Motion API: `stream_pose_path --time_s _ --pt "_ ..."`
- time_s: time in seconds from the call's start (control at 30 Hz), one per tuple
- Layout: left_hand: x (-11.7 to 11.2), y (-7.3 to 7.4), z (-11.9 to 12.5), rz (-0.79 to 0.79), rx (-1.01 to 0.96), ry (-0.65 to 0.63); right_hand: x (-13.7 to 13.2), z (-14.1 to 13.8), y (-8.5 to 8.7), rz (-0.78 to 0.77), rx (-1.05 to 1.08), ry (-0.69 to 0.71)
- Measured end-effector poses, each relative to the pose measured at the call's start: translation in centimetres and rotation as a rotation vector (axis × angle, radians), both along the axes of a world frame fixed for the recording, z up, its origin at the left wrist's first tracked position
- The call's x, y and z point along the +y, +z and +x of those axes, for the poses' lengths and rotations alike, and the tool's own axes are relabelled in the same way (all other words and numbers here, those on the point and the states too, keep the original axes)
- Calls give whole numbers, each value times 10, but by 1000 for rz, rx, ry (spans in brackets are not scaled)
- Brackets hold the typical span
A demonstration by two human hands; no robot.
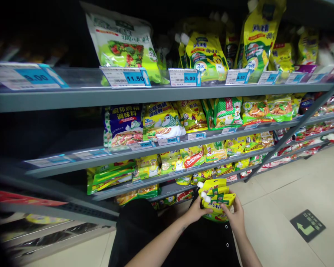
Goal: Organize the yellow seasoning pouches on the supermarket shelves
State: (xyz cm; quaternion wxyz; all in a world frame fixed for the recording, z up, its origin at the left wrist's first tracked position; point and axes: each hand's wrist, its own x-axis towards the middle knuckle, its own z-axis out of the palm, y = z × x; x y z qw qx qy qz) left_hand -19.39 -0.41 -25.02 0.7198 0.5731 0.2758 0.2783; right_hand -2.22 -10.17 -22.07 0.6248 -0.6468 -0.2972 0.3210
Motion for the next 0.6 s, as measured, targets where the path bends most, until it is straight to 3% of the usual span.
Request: stream_pose_path --time_s 0.2,0.4,0.5,0.6 --pt "-2 -7 -1 38 -17 14 -10 2 -8 -2 -144 11" --pt "-1 -22 -2 21 -58 21 -7 17 7 -189 -117 299" --pt "0 -29 -5 -20 -71 -14 -11 7 18 -178 -4 491" --pt "1 -31 -10 -50 -131 -112 -15 -6 26 -108 26 595"
